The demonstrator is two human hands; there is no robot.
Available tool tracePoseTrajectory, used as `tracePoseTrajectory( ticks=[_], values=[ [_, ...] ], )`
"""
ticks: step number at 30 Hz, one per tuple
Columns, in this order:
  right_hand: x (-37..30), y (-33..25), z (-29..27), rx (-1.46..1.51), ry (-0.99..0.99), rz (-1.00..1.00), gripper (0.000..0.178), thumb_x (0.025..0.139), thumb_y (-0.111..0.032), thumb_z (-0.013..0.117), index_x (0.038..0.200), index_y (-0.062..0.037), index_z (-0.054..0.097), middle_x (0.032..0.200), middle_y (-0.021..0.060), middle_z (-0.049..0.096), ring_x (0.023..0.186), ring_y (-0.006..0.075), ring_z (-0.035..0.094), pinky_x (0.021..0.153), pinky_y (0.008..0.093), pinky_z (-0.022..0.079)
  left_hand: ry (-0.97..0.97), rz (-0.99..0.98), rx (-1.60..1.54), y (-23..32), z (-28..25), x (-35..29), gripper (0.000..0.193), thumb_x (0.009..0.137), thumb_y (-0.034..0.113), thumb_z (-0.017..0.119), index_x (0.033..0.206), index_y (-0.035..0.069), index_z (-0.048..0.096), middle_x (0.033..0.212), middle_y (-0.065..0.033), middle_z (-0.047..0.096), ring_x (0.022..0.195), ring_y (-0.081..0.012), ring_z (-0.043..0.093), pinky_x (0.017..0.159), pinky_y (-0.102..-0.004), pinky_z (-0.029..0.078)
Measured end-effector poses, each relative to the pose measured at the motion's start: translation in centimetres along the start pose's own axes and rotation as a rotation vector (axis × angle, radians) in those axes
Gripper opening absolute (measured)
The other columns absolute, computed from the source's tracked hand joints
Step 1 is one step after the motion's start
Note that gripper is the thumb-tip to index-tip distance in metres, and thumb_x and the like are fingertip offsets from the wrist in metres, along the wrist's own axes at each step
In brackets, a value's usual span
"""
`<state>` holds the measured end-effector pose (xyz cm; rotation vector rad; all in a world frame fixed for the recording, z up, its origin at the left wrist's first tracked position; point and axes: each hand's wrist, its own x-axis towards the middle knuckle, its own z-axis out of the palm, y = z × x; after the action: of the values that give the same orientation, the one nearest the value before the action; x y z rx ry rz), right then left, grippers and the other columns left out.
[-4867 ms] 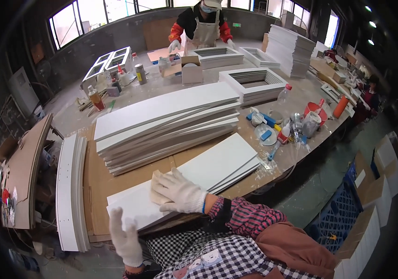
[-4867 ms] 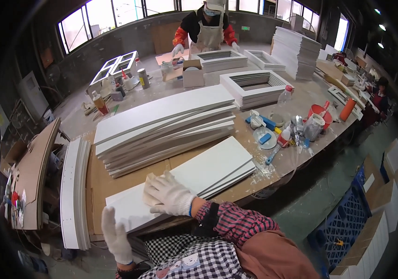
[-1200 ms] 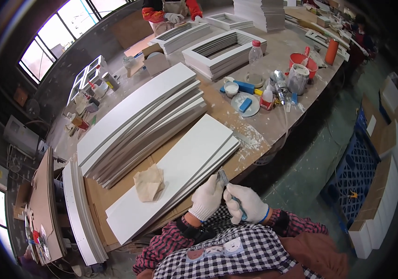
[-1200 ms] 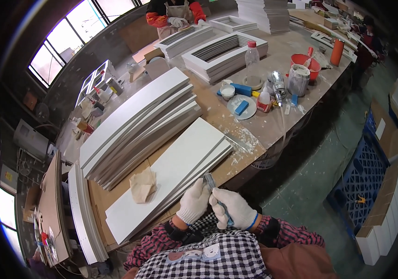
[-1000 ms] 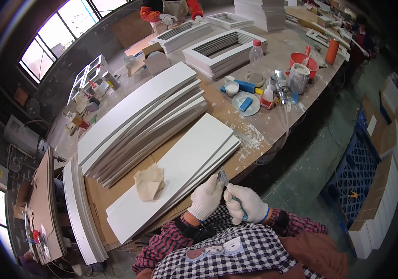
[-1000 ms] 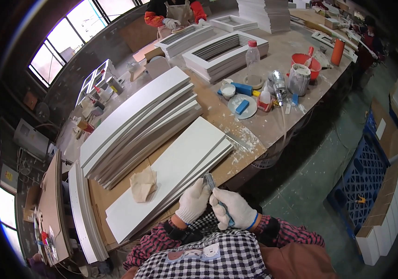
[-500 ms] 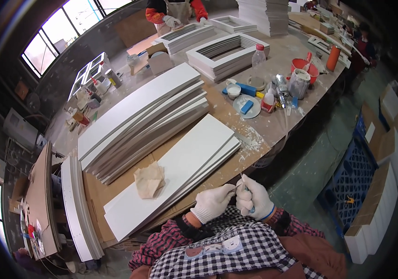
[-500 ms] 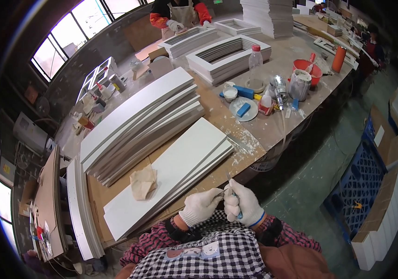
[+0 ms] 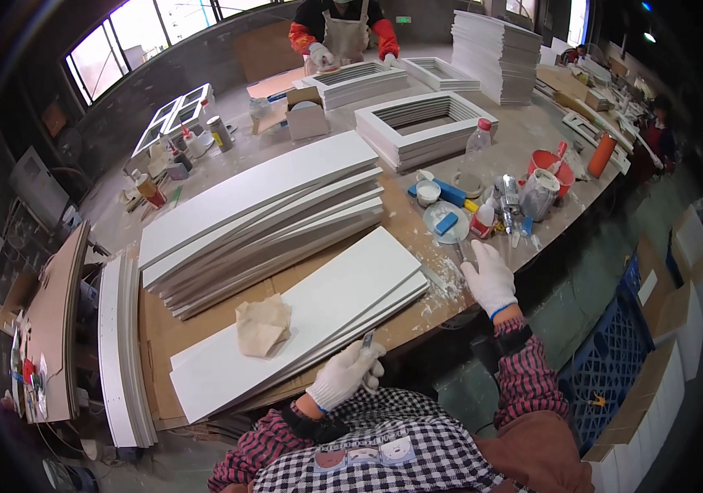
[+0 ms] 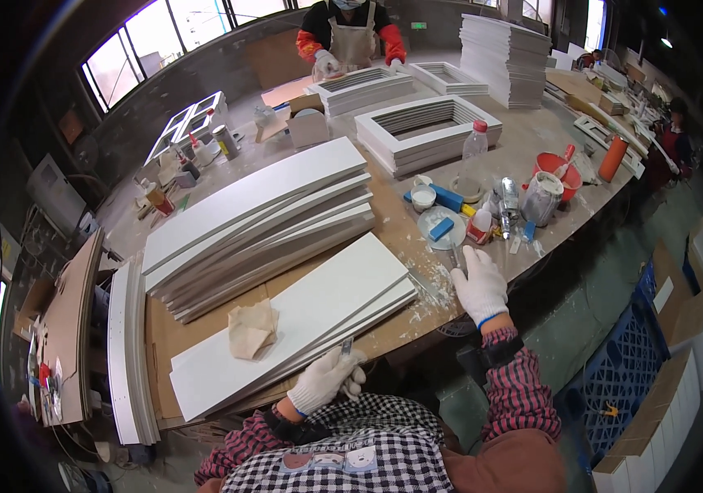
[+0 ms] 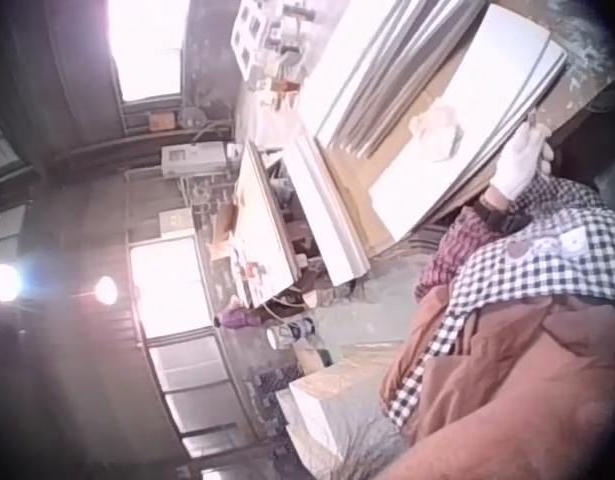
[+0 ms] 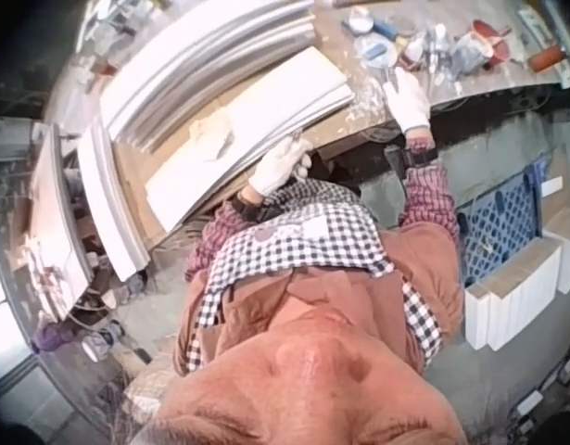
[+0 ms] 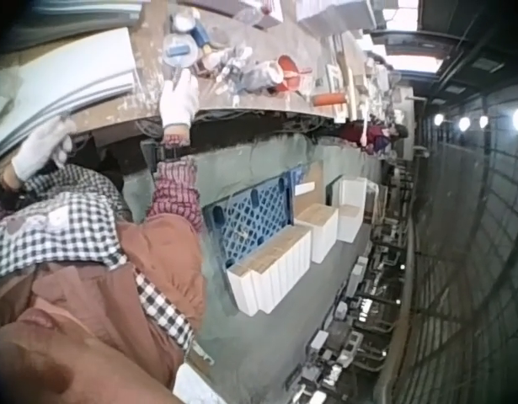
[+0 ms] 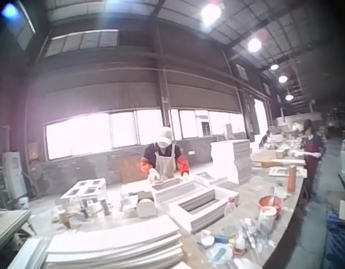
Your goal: The worker is cleaning white furniture panels by wiping them with a cloth.
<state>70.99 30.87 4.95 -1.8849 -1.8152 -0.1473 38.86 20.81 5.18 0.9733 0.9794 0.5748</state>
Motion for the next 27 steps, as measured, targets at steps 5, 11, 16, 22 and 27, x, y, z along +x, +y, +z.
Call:
tracePoseTrajectory(
  ticks=[5,11,16,22,27],
  values=[
    [-5.8,-8.5,-3.7,0.806,-0.619,0.017,0.036,0.094,-0.027,0.062,0.123,-0.0054,0.063,0.106,0.0135,0.070,0.100,0.0232,0.066,0.088,0.0312,0.050,-0.027,-0.040,0.056,1.3,-0.2,-0.6,0.027,0.105,0.026,0.040,0.114,0.002,0.049,0.088,-0.0066,0.059,0.072,-0.0109,0.061,0.062,-0.0268,0.056],
    [-10.4,-12.6,-2.5,1.357,-0.874,0.368,0.037,0.101,-0.024,0.053,0.123,0.0055,0.059,0.102,0.0096,0.070,0.095,0.0144,0.065,0.084,0.0268,0.051,-0.155,-0.101,0.705,3.4,1.3,-0.3,0.035,0.102,0.036,0.045,0.121,0.007,0.049,0.094,-0.0119,0.069,0.089,-0.0234,0.069,0.078,-0.0360,0.053],
    [-10.9,-9.2,-3.4,1.522,-1.077,0.583,0.033,0.103,-0.024,0.048,0.110,0.0052,0.060,0.097,0.0100,0.067,0.090,0.0170,0.066,0.084,0.0325,0.053,0.046,0.268,0.849,3.9,-1.5,-1.7,0.042,0.094,0.033,0.057,0.126,0.007,0.050,0.100,-0.0203,0.068,0.097,-0.0348,0.066,0.083,-0.0420,0.051],
    [-14.5,-9.5,-3.2,1.146,-1.463,0.277,0.035,0.102,-0.030,0.051,0.120,-0.0022,0.062,0.098,0.0042,0.066,0.090,0.0100,0.058,0.086,0.0245,0.047,0.587,0.562,1.331,6.7,-4.5,-1.3,0.070,0.069,0.043,0.080,0.124,0.010,0.053,0.116,-0.0182,0.054,0.114,-0.0377,0.050,0.096,-0.0480,0.040],
    [-1.6,-6.7,-4.2,0.970,-0.654,0.421,0.038,0.101,-0.023,0.050,0.135,-0.0050,0.054,0.081,-0.0011,0.058,0.065,0.0054,0.051,0.062,0.0213,0.045,0.659,0.354,1.677,5.5,-5.4,-1.0,0.083,0.054,0.057,0.083,0.118,0.012,0.054,0.118,-0.0135,0.050,0.115,-0.0325,0.043,0.099,-0.0529,0.028]
  ],
)
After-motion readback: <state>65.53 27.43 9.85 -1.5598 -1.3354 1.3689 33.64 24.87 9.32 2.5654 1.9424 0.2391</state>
